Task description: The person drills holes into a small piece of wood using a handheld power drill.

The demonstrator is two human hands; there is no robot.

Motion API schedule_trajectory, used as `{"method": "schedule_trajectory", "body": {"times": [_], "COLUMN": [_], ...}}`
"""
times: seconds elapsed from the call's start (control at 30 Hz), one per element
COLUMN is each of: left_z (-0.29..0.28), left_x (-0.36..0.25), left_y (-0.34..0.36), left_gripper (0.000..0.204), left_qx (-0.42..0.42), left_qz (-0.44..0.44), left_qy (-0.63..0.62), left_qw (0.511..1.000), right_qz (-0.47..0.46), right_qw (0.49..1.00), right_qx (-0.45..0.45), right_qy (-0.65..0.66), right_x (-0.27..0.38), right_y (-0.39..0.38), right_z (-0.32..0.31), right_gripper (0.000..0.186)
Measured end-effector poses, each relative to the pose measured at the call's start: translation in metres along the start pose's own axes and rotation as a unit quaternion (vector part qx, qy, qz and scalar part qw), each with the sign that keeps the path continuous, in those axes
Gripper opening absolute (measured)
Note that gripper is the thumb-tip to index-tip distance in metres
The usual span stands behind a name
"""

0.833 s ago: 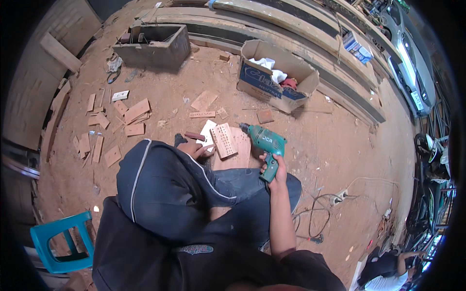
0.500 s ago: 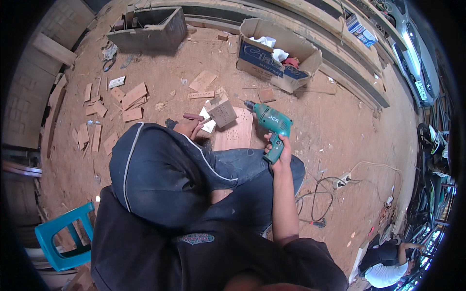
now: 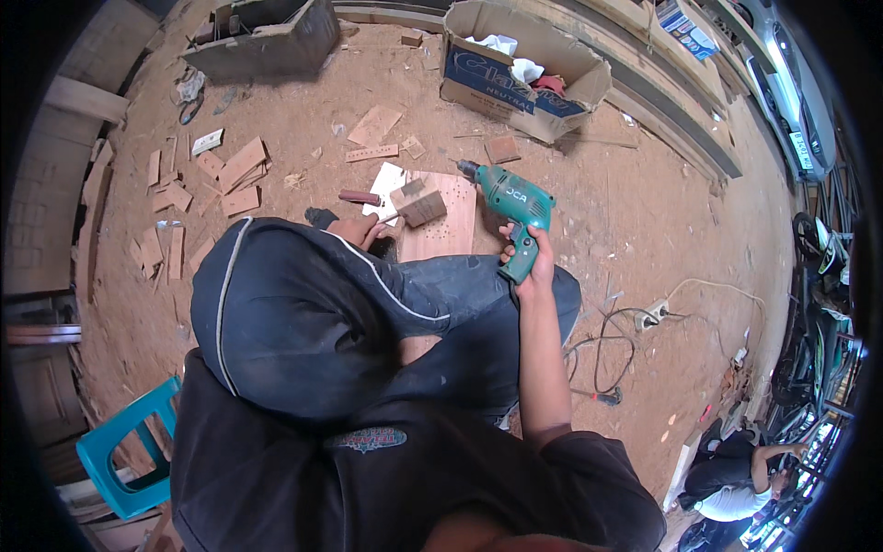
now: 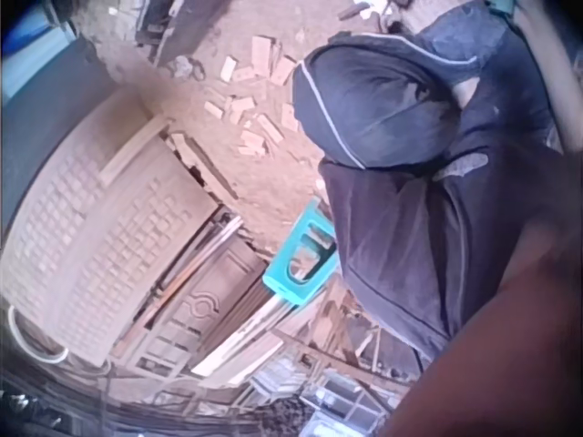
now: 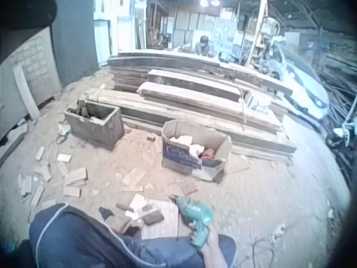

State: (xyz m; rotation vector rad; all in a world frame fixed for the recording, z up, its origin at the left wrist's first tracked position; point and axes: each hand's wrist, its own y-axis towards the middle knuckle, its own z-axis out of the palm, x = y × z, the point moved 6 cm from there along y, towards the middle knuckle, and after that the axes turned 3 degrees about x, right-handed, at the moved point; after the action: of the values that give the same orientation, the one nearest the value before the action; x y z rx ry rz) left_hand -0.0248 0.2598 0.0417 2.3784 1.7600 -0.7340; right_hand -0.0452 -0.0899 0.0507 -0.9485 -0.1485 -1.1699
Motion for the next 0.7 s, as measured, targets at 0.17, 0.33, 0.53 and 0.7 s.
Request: {"method": "schedule_trajectory", "body": {"times": [0.17,0.33,0.53,0.7], "left_z": [-0.002,-0.003,-0.001,-0.022], "left_x": [0.003,0.017,0.025,-0.01], "left_y": [0.002,0.014,0.019,0.017], "left_gripper": [0.031,0.04,0.043,0.046], "left_qx": [-0.021,-0.015,0.077,0.157], "left_qz": [-0.015,-0.083,-0.074,-0.045], "left_qy": [-0.025,-0.069,-0.232,-0.134], "left_qw": [0.999,0.994,0.967,0.977], "right_qz": [0.01,0.01,0.022,0.026], "right_qw": [1.0,1.0,1.0,0.999], "right_qx": [-0.002,-0.002,0.019,0.018], "right_qy": [-0.003,-0.01,0.007,0.032], "right_x": [-0.001,-0.001,0.002,0.014], "right_y": [0.001,0.001,0.001,-0.013], "right_z": [-0.003,0.0,0.004,0.002], "right_gripper": [0.039,0.039,0.04,0.041]}}
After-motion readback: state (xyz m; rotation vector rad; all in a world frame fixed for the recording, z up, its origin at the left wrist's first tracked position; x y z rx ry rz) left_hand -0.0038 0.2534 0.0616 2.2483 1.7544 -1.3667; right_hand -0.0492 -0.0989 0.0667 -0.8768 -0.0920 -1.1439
